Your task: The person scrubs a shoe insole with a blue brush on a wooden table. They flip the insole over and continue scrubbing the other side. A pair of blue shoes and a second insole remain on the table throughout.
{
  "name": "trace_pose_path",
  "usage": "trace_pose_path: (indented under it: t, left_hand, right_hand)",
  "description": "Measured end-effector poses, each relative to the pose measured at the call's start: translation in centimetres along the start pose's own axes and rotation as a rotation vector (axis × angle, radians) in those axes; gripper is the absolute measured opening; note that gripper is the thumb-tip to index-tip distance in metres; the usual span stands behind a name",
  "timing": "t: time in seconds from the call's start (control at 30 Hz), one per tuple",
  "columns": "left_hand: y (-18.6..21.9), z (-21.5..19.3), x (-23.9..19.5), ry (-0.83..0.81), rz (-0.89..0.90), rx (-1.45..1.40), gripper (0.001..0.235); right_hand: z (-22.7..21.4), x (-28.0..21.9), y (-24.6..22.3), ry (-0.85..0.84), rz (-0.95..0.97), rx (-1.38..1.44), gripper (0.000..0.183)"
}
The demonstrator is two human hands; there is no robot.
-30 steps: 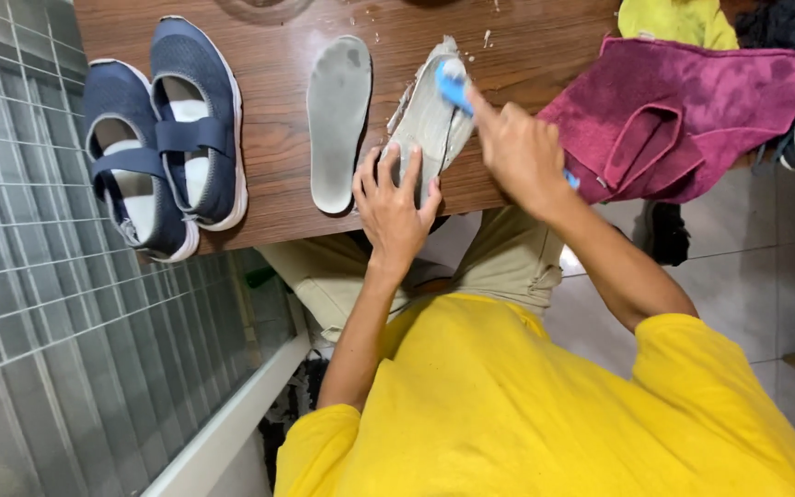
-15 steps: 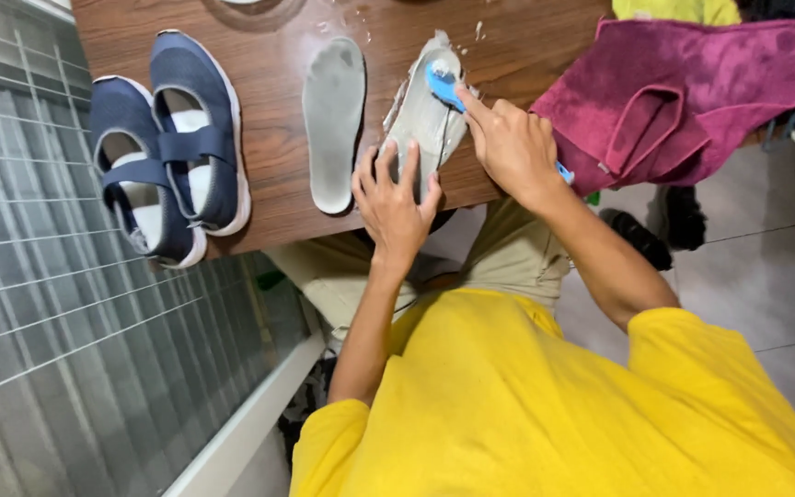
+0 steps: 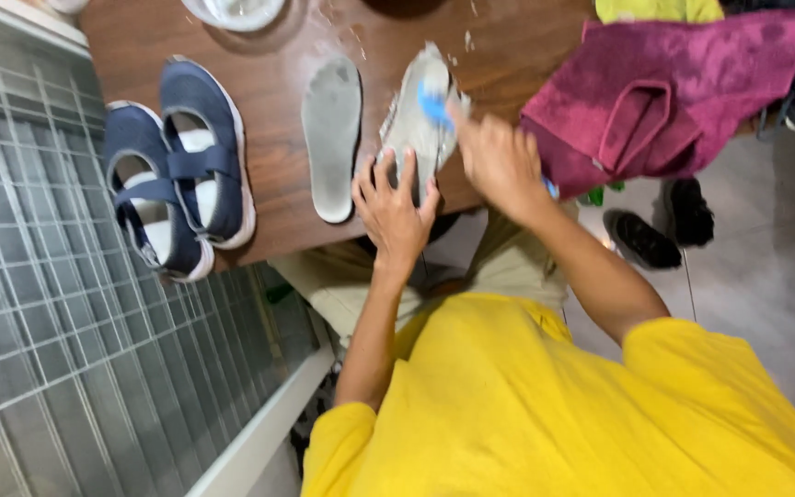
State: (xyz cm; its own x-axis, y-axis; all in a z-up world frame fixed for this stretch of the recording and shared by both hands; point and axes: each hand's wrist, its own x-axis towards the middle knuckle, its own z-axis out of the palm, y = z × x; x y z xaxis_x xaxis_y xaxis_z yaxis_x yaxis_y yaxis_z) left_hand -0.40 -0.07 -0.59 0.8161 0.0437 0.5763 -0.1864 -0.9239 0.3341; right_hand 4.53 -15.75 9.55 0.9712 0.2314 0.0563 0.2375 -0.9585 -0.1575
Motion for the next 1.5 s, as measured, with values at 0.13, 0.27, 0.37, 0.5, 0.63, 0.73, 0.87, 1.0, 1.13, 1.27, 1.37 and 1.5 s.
trace_pose_path:
  t: [0.13,0.27,0.37,0.5,0.63,0.73,0.87,1.0,1.13,1.27,1.37,1.5]
  left_hand:
    - [0.2,0.0,0.5,0.014,0.026,0.004,0.044]
    - [0.2,0.2,0.3,0.007,0.004,0.001,0.042]
    - [0.5,-0.4,-1.1,-0.012,0.003,0.005,0.043]
    - [0.4,0.0,0.3,0.023,-0.005,0.016,0.041]
    - [0.7,-0.4,-0.5,0.01,-0.01,0.009,0.04]
    - [0.7,-0.1,0.8,0.046,0.022,0.021,0.041]
    - [0.6,0.1,0.4,0.024,-0.008,0.023,0.041]
    - [1.3,-1.5,1.2,-0.027,-0.016,0.071,0.046]
    - [1.6,-1.7,0.7,-0.027,-0.041,0.072,0.043]
    - [1.4,-1.4,1.0,-0.032,-0.026,0.082,0.045]
    - [1.8,-1.5,0.5,-0.019,-0.025,0.064,0.044]
    - [1.4,-1.3,0.7,-0.045,-0.047,0.095,0.042]
  right_hand:
    - [2.3,-1.7,-0.5,0.209,-0.02,-0.144,0.035]
    - [4.2,-1.6,0.3,0.068,0.023,-0.031,0.039]
    - [5.2,-2.8,0.4,0.143,0.018,-0.093,0.036]
    - [4.5,-5.1,-1.0,0.134,-0.005,-0.013,0.042]
    - [4.7,-1.8,0.2,0.067,0.091,0.049,0.042]
    - [5.6,-2.8,-0.1,0.255,0.005,-0.122,0.038]
    - [4.6,-2.5,-0.3,0.079,0.062,-0.015,0.042]
    - [1.8,1.5,-0.5,-0.058,0.07,0.075,0.051]
    - [2.8,-4.0,-2.2,-0.257,0.085,-0.023,0.057]
    - [2.1,0.2,-1.2,-0.127,0.062,0.07,0.053]
    - [3.1,1.9,-0.1,-0.041,0.075,0.076,0.053]
    - [3.8,-3.8,-2.0,-0.151,0.048,-0.088,0.056]
